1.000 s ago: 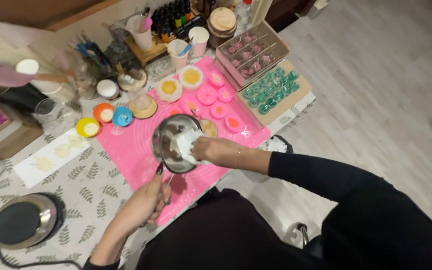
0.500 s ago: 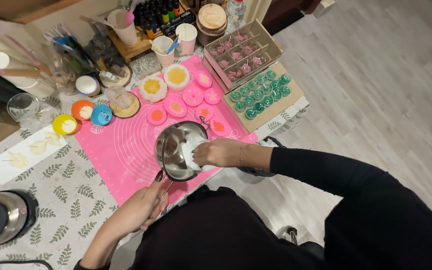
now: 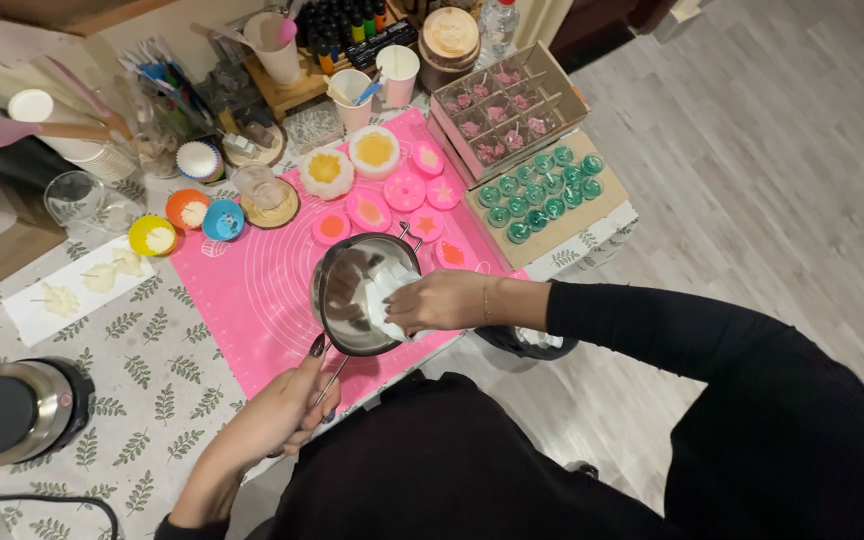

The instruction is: The person wipes a stainless steel pot with a paper towel, carries a tray of finished green candles to a side table, then scoops pink wax pieces from a container into a melting pot on a hot plate using a spoon.

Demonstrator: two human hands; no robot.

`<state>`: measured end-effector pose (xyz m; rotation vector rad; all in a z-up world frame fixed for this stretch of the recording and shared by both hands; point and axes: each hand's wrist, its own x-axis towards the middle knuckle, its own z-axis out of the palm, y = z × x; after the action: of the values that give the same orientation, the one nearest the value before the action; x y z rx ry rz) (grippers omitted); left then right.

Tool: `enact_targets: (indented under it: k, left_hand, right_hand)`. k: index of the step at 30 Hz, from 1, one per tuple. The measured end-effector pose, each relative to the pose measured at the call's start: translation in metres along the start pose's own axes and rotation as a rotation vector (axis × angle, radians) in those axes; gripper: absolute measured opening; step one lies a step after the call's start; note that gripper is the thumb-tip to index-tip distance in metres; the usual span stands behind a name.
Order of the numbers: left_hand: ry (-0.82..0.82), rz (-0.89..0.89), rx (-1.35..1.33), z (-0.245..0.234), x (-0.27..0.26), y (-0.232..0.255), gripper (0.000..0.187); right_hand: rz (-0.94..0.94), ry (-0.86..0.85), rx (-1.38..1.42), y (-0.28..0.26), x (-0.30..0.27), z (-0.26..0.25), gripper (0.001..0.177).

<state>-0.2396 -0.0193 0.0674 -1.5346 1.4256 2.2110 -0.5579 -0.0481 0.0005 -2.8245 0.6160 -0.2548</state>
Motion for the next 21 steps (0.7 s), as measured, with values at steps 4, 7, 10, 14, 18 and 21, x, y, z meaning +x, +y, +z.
enact_targets:
  k: [4,7,10,14,18,21]
  left_hand:
    - [-0.017,-0.036,-0.092,0.001,0.002,-0.002,0.065]
    - [-0.047,-0.112,-0.318,0.011,0.002,0.0,0.064]
    - [-0.028,-0.006,-0.314,0.012,0.006,0.007,0.071]
    - [0.011,0.057,-0.387,0.025,0.017,0.006,0.072]
    - [-0.025,0.085,-0.445,0.044,0.022,0.008,0.073]
    - [0.046,0.181,-0.46,0.044,0.029,0.002,0.07]
  right_hand:
    - [-0.032,0.0,0.109,0.001,0.009,-0.007,0.027]
    - [0.23,-0.115,0.226,-0.009,0.028,-0.017,0.022]
    - [0.342,0.044,0.084,-0.014,0.053,-0.009,0.027]
    - [0.536,0.109,0.384,-0.024,0.086,-0.026,0.021]
    - [0.625,0.49,0.292,-0.012,0.1,-0.038,0.015]
    - [0.638,0.475,-0.122,0.007,0.094,-0.001,0.024]
